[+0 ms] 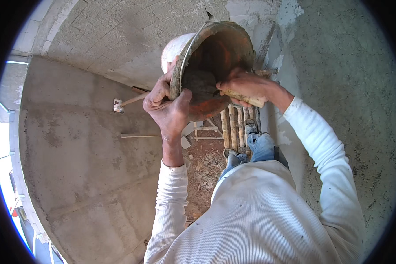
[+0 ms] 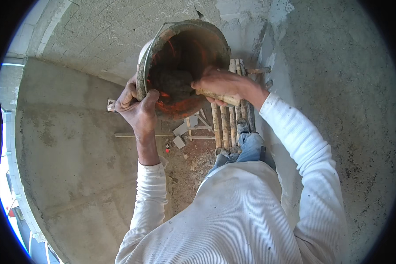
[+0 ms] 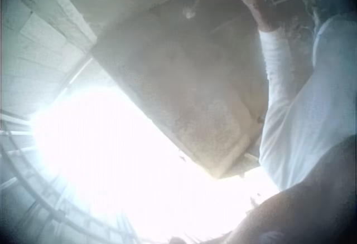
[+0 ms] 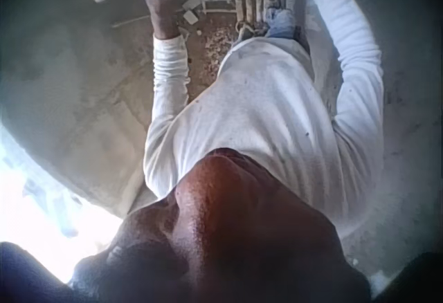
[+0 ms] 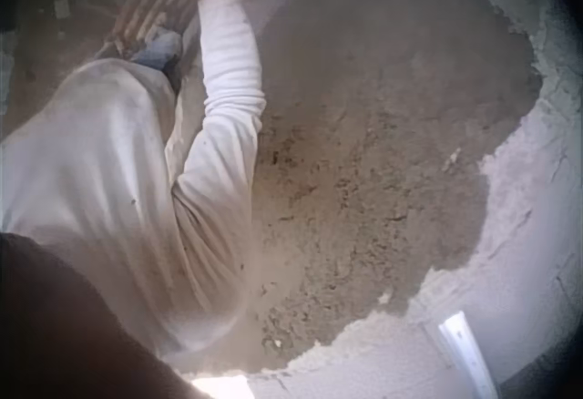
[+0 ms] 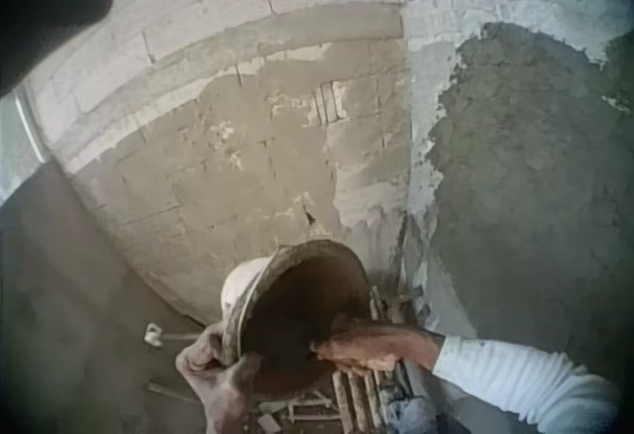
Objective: The person smooths the ceiling plaster using a float and a trowel, takes buckets of mortar from another person below, and applies the mortar onto the wall using the trowel.
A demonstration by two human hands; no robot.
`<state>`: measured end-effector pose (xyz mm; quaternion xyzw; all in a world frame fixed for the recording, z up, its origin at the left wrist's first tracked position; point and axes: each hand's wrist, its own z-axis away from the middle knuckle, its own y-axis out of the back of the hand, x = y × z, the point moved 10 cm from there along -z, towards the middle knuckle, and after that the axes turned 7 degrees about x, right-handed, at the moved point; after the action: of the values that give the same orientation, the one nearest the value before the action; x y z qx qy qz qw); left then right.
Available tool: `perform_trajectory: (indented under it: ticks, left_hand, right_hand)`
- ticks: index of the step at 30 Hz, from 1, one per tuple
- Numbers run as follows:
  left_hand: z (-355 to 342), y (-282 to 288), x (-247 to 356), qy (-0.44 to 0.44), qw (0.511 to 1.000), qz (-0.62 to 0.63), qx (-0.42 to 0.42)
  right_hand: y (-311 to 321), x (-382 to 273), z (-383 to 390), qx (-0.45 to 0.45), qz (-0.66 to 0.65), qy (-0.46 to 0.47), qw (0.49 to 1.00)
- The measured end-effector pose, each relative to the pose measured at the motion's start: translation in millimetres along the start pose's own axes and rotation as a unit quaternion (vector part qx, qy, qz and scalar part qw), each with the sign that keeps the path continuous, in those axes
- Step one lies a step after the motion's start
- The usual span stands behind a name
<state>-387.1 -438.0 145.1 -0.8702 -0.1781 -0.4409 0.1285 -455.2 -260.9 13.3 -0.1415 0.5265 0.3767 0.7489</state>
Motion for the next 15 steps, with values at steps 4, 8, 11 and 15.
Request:
perform_trajectory:
  ticks: [4, 8, 11, 15]
  left_hand:
    - [38.9, 5.6, -59.0, 0.101, 0.991, 0.005, 0.092]
    - [79.4, 11.8, -122.4, 0.212, 0.95, 0.049, 0.222]
    - [107.7, 6.9, -176.5, 0.267, 0.916, 0.086, 0.287]
    - [145.6, 10.3, -235.5, 0.362, 0.886, 0.03, 0.288]
  right_hand:
    - [-23.5, 28.7, -8.3, 0.012, -0.138, -0.024, 0.99]
    - [-25.6, 56.9, 3.6, 0.054, -0.219, -0.07, 0.972]
    - [12.6, 74.4, 27.9, 0.157, -0.219, -0.045, 0.962]
    - [70.5, 101.1, 55.3, 0.238, -0.17, -0.084, 0.953]
